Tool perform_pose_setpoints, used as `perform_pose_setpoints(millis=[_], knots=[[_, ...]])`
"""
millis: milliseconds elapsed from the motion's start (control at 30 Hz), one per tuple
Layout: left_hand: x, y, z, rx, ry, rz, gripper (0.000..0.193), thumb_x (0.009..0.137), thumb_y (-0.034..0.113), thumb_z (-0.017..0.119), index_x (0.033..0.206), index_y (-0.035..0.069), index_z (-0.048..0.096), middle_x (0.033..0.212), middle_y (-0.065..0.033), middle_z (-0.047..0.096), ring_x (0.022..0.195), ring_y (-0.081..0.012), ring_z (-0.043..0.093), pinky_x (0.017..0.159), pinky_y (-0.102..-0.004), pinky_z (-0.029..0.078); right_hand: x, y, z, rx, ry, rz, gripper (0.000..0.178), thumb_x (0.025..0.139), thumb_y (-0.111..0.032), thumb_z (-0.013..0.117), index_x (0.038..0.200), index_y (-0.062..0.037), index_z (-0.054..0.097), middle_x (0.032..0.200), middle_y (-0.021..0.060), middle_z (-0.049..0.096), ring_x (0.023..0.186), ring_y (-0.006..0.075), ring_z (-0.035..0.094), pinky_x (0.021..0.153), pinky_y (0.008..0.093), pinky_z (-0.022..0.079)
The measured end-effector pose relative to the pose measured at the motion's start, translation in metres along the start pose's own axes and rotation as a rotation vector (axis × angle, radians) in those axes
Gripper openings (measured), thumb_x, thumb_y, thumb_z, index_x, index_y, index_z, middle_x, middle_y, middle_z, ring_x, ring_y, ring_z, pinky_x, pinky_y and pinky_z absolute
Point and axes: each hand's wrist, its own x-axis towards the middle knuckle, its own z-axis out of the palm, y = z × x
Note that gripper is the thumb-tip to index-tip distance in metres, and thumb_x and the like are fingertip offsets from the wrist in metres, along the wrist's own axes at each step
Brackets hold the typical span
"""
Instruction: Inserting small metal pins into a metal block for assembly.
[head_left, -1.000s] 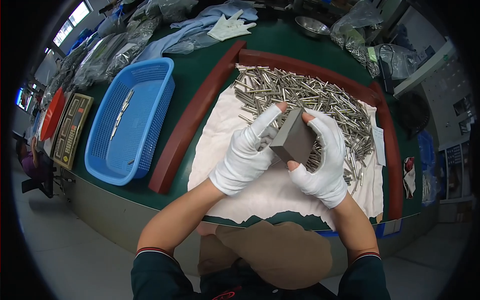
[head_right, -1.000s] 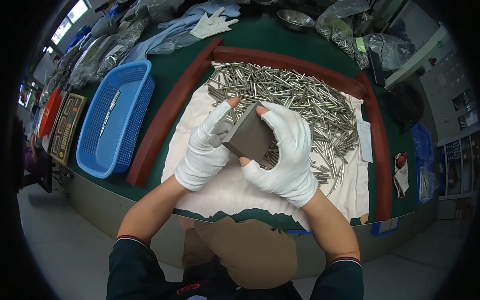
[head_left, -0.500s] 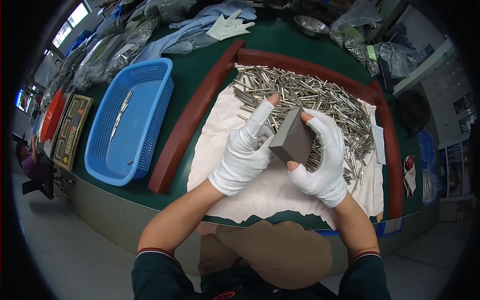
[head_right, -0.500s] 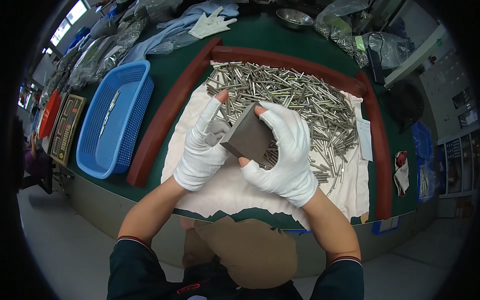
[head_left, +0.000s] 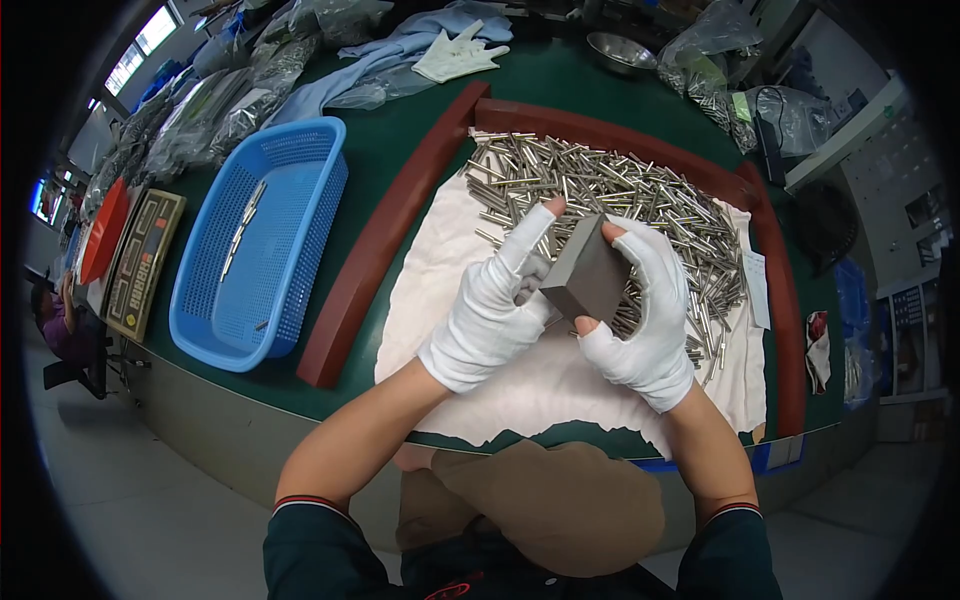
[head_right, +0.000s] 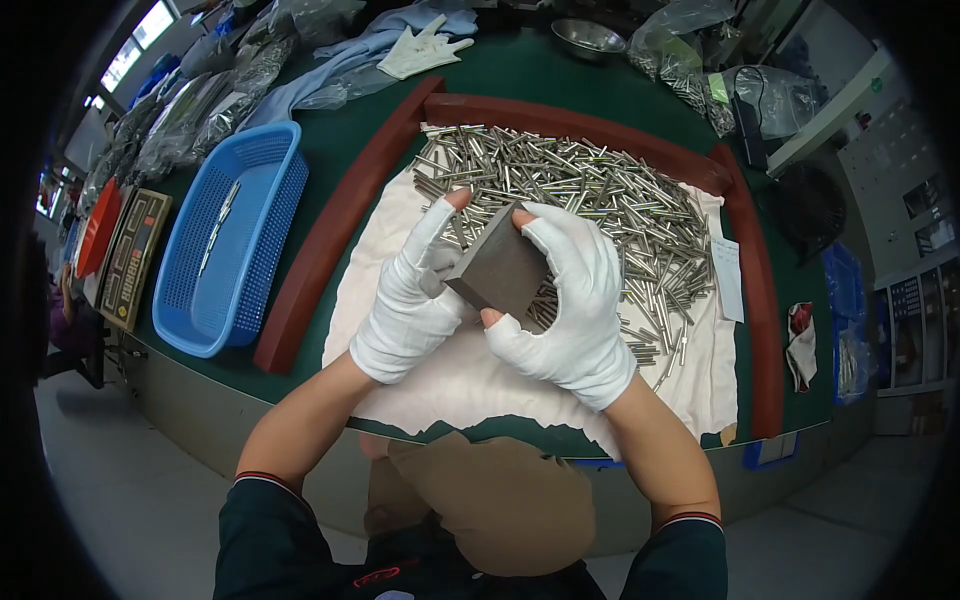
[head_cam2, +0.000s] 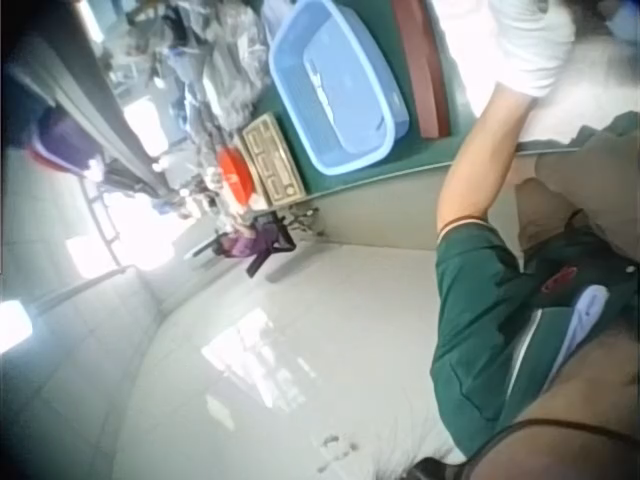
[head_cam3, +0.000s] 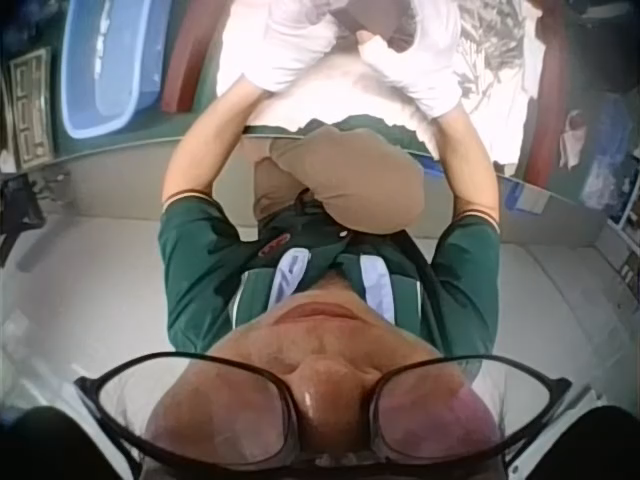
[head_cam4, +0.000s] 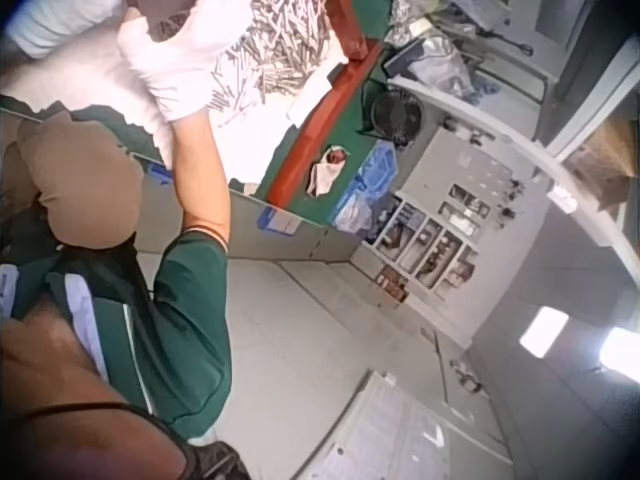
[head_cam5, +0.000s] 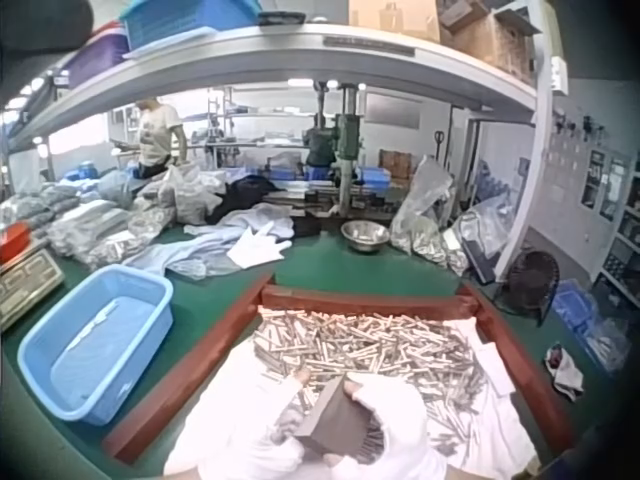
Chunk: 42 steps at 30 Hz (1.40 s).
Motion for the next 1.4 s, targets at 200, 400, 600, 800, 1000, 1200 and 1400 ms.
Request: perform_pose_setpoints(millis=[200,400,600,800,1000,1200,1400], knots=[[0.000,-0.011,0.001,0.020,-0.034,0.134,0.088,0.071,-0.014,0.052,0.148,0.020,0.026,0.074,-0.0031,0.058,0.057,-0.0114,0.050,0.060,-0.0200,0.041,0.003,-0.008,-0.001,0.034,-0.049,-0.046,0.066,0.059,-0.029,0.071,0.116,-0.0018,0.052,0.113,0.0161,0.056,0.094,0.0326,0.056,0.082,0.0404,0.043],[0.000,-0.010,0.002,0.104,0.038,0.048,0.090,0.068,-0.014,0.052,0.148,0.019,0.026,0.063,-0.0034,0.051,0.052,-0.0141,0.051,0.057,-0.0201,0.041,0.002,0.001,-0.004,0.053,-0.010,-0.002,0.066,0.060,-0.028,0.072,0.116,-0.0012,0.052,0.113,0.0159,0.057,0.095,0.0318,0.057,0.083,0.0402,0.043],[0.002,-0.011,0.004,0.100,0.046,0.136,0.085,0.070,-0.013,0.052,0.145,0.019,0.032,0.069,-0.0062,0.059,0.056,-0.0155,0.057,0.058,-0.0239,0.046,0.002,0.000,-0.003,0.039,-0.018,-0.033,0.066,0.058,-0.026,0.072,0.116,-0.0008,0.052,0.113,0.0159,0.057,0.093,0.0318,0.057,0.081,0.0400,0.044],[0.000,0.008,-0.002,0.177,0.038,0.027,0.082,0.070,-0.013,0.051,0.144,0.019,0.036,0.069,-0.0064,0.058,0.056,-0.0149,0.056,0.058,-0.0227,0.046,0.003,0.002,-0.003,0.033,-0.012,-0.020,0.067,0.057,-0.025,0.072,0.116,-0.0006,0.052,0.113,0.0159,0.056,0.092,0.0315,0.057,0.080,0.0398,0.044],[0.002,-0.007,0.004,0.030,0.035,0.155,0.079,0.072,-0.014,0.051,0.143,0.017,0.037,0.086,-0.0110,0.065,0.067,-0.0186,0.062,0.065,-0.0244,0.049,0.002,-0.001,-0.001,0.051,-0.025,0.000,0.067,0.056,-0.025,0.071,0.116,-0.0010,0.052,0.113,0.0160,0.056,0.094,0.0320,0.056,0.083,0.0399,0.043],[0.001,0.007,-0.004,0.074,-0.023,-0.017,0.070,0.078,-0.012,0.055,0.141,0.015,0.039,0.100,-0.0131,0.066,0.079,-0.0238,0.066,0.074,-0.0274,0.051,0.002,-0.004,-0.006,0.080,-0.070,0.017,0.067,0.055,-0.023,0.070,0.116,-0.0019,0.052,0.114,0.0158,0.056,0.096,0.0322,0.055,0.085,0.0400,0.041],[0.002,-0.001,-0.002,0.102,0.004,0.124,0.069,0.080,-0.014,0.050,0.141,0.016,0.040,0.102,-0.0154,0.066,0.084,-0.0261,0.067,0.076,-0.0283,0.051,0.003,-0.004,-0.006,0.137,-0.078,0.007,0.066,0.055,-0.022,0.070,0.115,-0.0016,0.053,0.112,0.0156,0.056,0.096,0.0324,0.056,0.085,0.0399,0.042]])
